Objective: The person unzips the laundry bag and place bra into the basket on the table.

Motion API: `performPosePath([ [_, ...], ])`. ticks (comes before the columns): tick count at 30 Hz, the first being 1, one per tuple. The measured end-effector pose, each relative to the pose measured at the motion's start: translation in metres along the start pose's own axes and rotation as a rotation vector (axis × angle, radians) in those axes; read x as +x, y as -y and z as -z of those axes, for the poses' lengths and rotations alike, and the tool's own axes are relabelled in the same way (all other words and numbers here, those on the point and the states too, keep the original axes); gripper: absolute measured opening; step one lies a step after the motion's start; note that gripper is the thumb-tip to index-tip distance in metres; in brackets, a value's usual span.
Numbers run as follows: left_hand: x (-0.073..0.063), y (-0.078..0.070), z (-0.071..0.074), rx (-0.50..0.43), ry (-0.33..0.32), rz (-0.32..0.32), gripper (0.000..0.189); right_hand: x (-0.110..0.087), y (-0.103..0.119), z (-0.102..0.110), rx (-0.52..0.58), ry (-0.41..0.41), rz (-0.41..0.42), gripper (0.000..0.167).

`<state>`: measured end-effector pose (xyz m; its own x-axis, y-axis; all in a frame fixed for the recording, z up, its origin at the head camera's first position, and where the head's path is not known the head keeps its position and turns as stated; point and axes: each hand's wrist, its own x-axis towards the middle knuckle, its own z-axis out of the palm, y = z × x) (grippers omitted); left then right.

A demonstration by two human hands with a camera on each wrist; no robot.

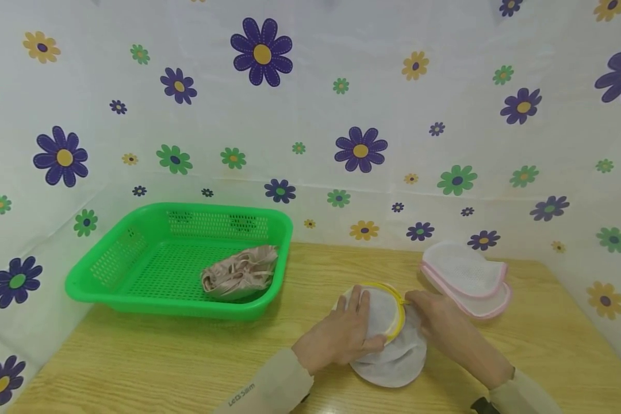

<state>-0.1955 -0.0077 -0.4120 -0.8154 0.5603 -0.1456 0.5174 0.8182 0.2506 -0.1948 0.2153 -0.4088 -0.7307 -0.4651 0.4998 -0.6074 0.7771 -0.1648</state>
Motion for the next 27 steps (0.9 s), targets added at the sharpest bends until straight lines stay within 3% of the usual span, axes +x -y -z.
performPosePath([
  [8, 0.0006, -0.0004, 0.0011, -0.045, 0.012, 0.027, 0.091, -0.0009, 0.0004, 0.0018, 0.008, 0.037, -0.01, 0.037],
  [27, 0.0026, -0.0026, 0.001, -0.03, -0.005, 0.041, 0.089, -0.0022, 0.0001, 0.0014, -0.027, 0.01, -0.002, 0.031],
])
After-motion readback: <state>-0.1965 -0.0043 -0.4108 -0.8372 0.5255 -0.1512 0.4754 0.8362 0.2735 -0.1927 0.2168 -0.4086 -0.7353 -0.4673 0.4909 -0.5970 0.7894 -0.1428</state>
